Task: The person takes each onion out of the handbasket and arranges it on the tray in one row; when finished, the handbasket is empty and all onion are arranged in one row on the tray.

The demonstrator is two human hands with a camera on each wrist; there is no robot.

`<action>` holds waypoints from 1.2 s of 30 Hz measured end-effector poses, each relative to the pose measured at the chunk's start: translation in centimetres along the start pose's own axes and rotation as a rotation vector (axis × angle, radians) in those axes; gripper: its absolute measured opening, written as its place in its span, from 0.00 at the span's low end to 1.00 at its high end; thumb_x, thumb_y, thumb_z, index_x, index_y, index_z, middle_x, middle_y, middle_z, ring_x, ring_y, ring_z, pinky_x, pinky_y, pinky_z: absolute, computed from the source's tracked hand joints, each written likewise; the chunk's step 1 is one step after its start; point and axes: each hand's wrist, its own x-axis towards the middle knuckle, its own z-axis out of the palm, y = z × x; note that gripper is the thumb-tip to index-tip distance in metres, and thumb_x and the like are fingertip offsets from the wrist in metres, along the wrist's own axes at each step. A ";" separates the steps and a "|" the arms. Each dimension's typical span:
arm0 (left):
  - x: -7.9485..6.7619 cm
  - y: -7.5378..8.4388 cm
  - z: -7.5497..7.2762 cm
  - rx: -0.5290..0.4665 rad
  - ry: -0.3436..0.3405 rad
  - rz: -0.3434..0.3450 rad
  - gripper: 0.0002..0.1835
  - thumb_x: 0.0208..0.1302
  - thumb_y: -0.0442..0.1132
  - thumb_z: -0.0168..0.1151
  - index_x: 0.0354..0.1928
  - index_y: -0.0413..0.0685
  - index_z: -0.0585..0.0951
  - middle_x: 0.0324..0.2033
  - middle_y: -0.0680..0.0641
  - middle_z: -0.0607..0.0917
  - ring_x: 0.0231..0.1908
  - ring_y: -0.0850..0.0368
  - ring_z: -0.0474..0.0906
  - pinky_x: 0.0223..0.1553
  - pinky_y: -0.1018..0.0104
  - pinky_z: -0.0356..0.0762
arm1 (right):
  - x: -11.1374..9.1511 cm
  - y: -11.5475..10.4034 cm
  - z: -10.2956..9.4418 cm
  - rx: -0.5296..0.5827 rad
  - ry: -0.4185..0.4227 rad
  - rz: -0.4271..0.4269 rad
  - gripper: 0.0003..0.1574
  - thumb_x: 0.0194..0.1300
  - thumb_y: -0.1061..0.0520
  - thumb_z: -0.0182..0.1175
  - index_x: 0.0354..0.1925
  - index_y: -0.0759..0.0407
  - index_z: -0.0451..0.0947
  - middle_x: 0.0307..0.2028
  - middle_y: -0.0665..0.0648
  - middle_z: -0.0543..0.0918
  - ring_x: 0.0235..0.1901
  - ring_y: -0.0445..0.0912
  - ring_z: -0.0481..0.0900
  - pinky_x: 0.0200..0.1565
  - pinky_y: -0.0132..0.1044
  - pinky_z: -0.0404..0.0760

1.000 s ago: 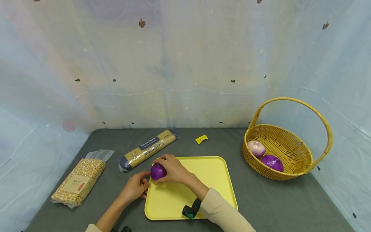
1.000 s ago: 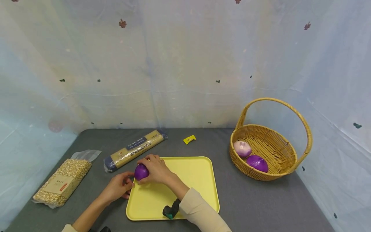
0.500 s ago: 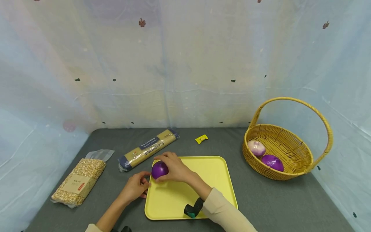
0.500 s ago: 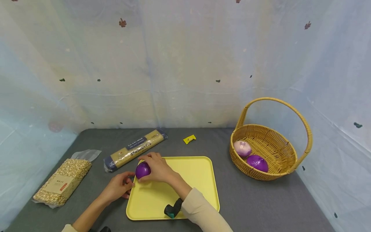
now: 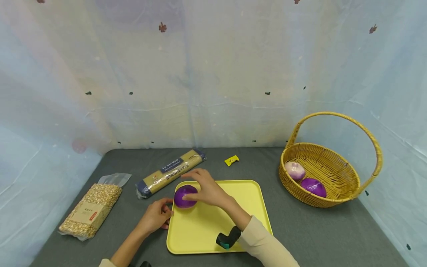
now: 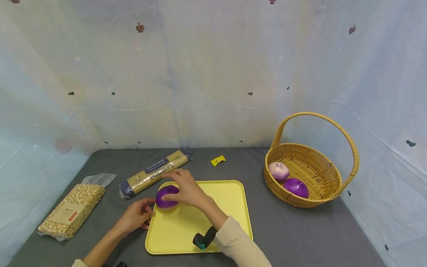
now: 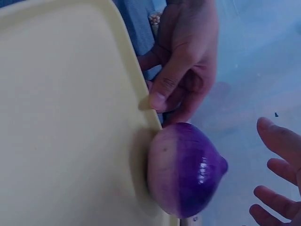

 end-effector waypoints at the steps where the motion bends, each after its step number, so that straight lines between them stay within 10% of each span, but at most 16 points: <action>1: 0.0 0.0 0.0 -0.002 -0.001 0.002 0.20 0.58 0.25 0.58 0.54 0.31 0.73 0.22 0.46 0.74 0.16 0.56 0.75 0.15 0.63 0.80 | -0.1 0.0 -0.2 0.012 0.010 -0.002 0.36 0.54 0.46 0.68 0.61 0.47 0.70 0.56 0.51 0.70 0.58 0.46 0.63 0.57 0.43 0.71; 36: 0.0 0.1 0.0 -0.006 -0.002 -0.018 0.20 0.58 0.25 0.59 0.54 0.32 0.73 0.23 0.46 0.73 0.16 0.56 0.75 0.16 0.62 0.80 | -2.5 3.8 -9.8 0.101 0.313 -0.001 0.33 0.55 0.52 0.68 0.59 0.51 0.71 0.53 0.54 0.74 0.49 0.46 0.75 0.49 0.42 0.79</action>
